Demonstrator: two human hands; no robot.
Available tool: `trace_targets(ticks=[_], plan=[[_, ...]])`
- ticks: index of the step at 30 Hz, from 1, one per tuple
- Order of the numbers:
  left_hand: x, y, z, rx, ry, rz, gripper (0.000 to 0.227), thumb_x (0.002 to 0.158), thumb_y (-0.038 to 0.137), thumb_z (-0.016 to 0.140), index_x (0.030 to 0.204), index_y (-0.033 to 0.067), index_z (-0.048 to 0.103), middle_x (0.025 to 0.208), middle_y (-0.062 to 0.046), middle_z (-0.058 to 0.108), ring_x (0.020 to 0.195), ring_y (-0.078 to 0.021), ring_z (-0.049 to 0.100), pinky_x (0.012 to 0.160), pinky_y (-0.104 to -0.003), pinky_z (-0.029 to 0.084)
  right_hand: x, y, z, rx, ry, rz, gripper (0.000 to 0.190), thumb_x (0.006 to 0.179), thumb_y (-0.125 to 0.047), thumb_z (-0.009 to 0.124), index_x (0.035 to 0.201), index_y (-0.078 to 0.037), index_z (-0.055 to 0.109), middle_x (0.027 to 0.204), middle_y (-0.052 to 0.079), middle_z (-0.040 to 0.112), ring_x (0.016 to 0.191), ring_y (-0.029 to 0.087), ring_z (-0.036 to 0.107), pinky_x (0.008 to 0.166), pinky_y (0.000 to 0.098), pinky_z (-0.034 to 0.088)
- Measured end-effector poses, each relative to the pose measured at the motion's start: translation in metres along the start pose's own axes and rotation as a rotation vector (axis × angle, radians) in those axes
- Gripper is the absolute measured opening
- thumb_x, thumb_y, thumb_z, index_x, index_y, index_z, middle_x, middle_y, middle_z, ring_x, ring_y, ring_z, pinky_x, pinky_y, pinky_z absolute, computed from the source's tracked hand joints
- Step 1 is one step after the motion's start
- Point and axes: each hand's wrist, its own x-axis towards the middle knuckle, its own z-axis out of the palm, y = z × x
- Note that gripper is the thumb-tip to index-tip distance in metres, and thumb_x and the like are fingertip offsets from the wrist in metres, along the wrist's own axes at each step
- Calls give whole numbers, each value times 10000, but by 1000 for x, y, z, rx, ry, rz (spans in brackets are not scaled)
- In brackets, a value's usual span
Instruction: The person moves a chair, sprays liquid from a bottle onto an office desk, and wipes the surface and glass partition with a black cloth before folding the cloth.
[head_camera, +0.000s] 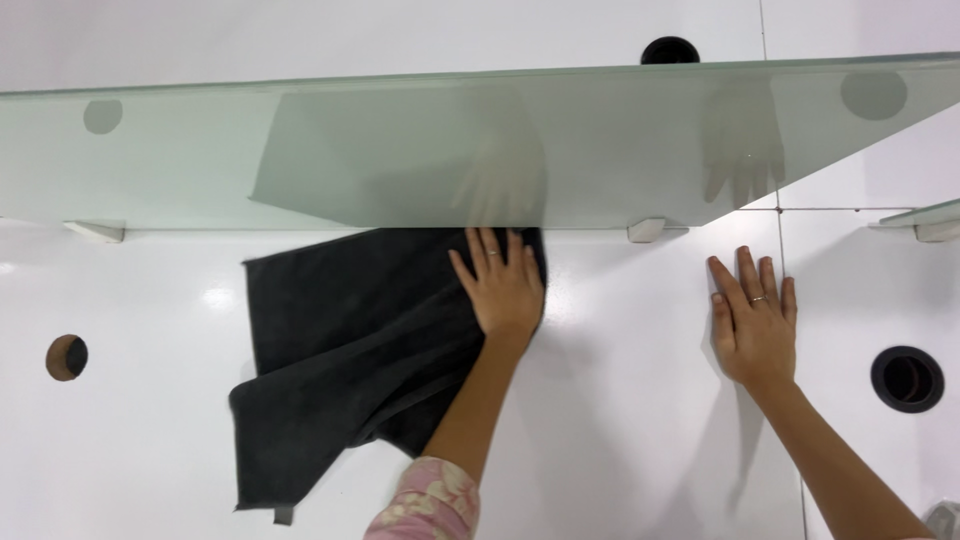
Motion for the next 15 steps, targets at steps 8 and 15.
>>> trace_targets(ticks=[8, 15], plan=[[-12, 75, 4, -124, -84, 54, 506, 1075, 375, 348, 1522, 180, 484, 1668, -163, 251, 1556, -422, 121, 1206, -686, -5, 0, -1, 0, 9, 9, 11, 457, 1089, -306, 383, 1517, -228, 523, 1638, 152, 417, 1547, 395, 307, 1271, 566, 126], [-13, 107, 6, -156, -71, 154, 538, 1052, 366, 384, 1574, 239, 393, 1677, -88, 256, 1530, -448, 145, 1177, -729, 14, 0, 2, 2, 13, 18, -1, 445, 1083, -304, 412, 1499, -225, 549, 1633, 153, 426, 1553, 380, 307, 1274, 555, 130]])
